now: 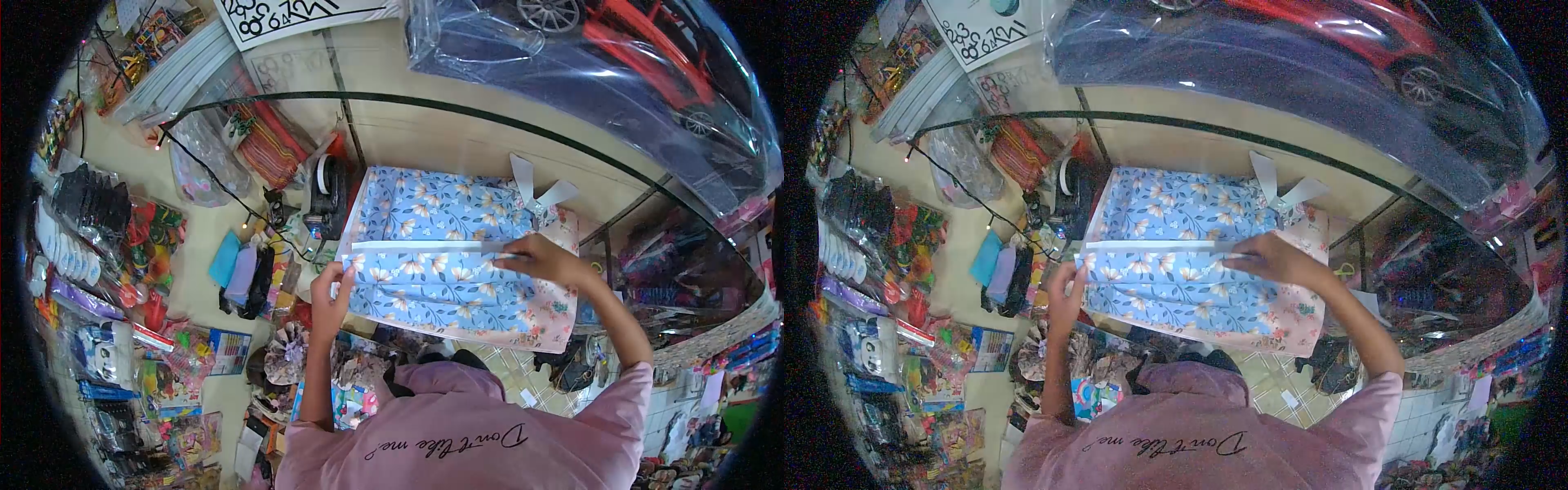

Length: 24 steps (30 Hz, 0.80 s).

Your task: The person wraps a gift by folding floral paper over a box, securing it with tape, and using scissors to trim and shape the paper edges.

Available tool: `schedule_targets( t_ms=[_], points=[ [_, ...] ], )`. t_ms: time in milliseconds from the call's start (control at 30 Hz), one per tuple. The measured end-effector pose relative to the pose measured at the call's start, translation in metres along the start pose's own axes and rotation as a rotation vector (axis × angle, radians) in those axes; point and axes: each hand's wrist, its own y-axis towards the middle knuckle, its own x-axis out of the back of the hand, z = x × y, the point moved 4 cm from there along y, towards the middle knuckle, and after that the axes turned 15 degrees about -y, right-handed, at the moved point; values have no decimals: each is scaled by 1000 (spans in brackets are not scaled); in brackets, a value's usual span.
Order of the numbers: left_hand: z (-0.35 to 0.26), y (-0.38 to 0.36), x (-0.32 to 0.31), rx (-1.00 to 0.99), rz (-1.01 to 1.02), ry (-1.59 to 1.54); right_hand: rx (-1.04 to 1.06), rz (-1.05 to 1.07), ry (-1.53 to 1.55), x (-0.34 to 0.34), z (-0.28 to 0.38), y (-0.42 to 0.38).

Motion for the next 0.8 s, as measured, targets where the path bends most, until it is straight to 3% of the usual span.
schedule_targets(
  t_ms=[100, 200, 300, 400, 500, 600, 700, 800],
  points=[
    [1, 7, -2, -45, -29, 46, 53, 14, -56, 1, -17, 15],
    [10, 5, -4, 75, -61, 53, -53, 82, -162, -4, -33, 20],
    [21, 3, -5, 122, -104, 10, -11, 136, -181, -5, -38, 24],
    [16, 7, -6, 0, -121, 37, 100, 56, -102, -2, -26, 18],
    [34, 13, -6, 38, -106, -216, 95, 66, -113, 4, -14, 18],
    [30, 8, -9, 310, -140, -325, 143, 92, -90, 1, -22, 22],
    [29, 8, -9, 199, -163, -307, 78, 73, -99, 1, -25, 23],
    [20, 8, -13, 150, -208, -207, 108, -124, -95, -2, -35, 22]
  ],
)
